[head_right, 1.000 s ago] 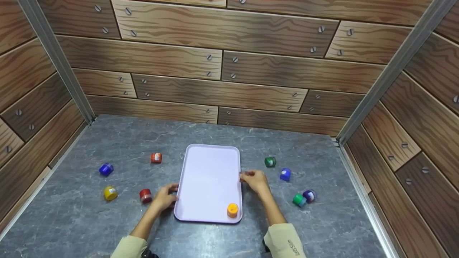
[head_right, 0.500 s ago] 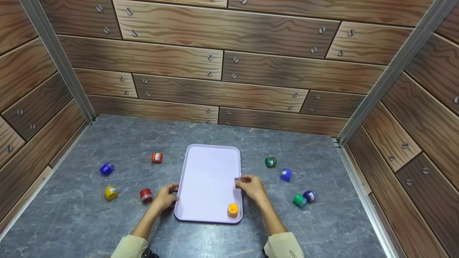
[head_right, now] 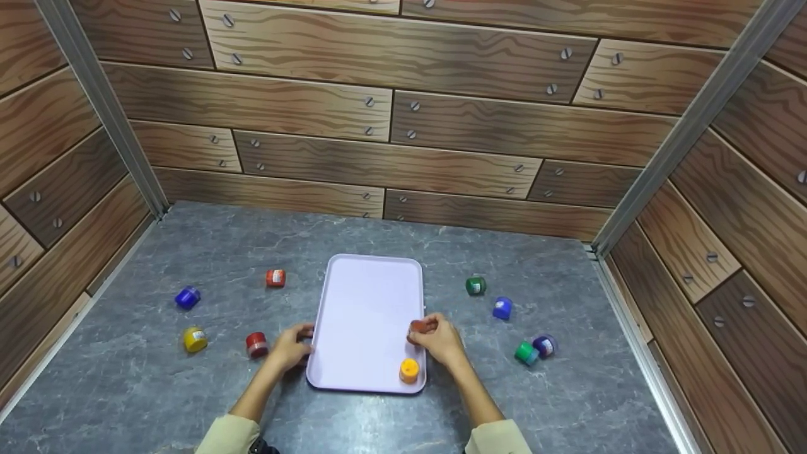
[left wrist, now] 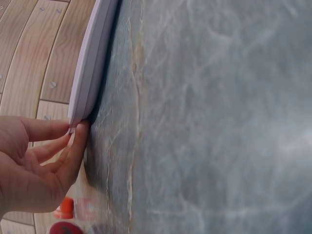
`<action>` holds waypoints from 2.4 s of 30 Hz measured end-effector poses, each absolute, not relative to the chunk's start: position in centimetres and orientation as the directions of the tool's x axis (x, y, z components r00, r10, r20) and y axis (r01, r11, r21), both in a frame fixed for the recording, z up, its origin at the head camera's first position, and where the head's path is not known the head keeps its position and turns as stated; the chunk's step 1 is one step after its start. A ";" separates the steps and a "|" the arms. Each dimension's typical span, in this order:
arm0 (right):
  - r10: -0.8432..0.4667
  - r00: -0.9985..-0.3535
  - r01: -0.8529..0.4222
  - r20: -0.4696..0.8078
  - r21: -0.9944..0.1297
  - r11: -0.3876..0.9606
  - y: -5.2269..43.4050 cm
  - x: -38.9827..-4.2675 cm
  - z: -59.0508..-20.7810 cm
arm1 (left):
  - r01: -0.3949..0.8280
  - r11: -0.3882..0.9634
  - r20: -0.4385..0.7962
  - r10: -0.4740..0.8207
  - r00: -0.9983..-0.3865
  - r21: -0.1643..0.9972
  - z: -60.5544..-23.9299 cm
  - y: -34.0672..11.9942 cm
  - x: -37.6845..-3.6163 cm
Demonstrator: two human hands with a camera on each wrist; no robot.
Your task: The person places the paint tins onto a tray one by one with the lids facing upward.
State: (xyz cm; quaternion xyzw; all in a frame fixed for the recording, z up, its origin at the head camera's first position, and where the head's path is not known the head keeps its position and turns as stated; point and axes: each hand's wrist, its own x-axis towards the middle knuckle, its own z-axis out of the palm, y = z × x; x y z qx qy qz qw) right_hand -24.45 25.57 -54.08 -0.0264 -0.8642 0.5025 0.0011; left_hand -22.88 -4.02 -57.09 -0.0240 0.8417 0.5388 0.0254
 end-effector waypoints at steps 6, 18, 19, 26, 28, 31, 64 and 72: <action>-0.017 -0.999 -0.034 0.030 -0.839 0.543 25.5 -24.0 -54.4 | -0.055 0.433 -0.057 -0.009 -0.998 0.900 -57.2 -4.1 -22.9; -0.213 -0.975 -0.185 0.060 -0.750 0.635 25.7 -23.6 -54.7 | -0.059 0.434 -0.058 -0.016 -0.998 0.899 -57.1 -4.0 -23.0; -0.217 -0.975 -0.185 0.055 -0.744 0.642 25.8 -23.6 -54.7 | -0.063 0.435 -0.062 -0.018 -0.998 0.898 -57.1 -4.0 -23.0; -0.237 -0.970 -0.199 0.048 -0.716 0.669 25.7 -23.6 -54.8 | -0.082 0.424 -0.078 -0.026 -0.997 0.902 -57.2 -4.0 -22.9; -0.243 -0.969 -0.197 0.042 -0.722 0.663 25.7 -23.6 -54.8 | -0.080 0.418 -0.077 -0.024 -0.997 0.905 -57.2 -4.0 -22.9; -0.258 -0.966 -0.196 0.030 -0.734 0.650 25.8 -23.6 -54.8 | -0.070 0.416 -0.068 -0.020 -0.997 0.906 -57.3 -4.0 -22.9; 0.046 -0.990 -0.063 0.134 -0.707 0.704 33.4 -27.9 -49.9 | -0.044 0.457 -0.043 -0.014 -0.999 0.889 -57.1 -4.1 -22.8; 0.300 -0.953 0.190 0.047 -0.681 0.708 37.3 -29.7 -49.7 | -0.037 0.458 -0.032 -0.017 -0.999 0.888 -57.0 -4.1 -22.8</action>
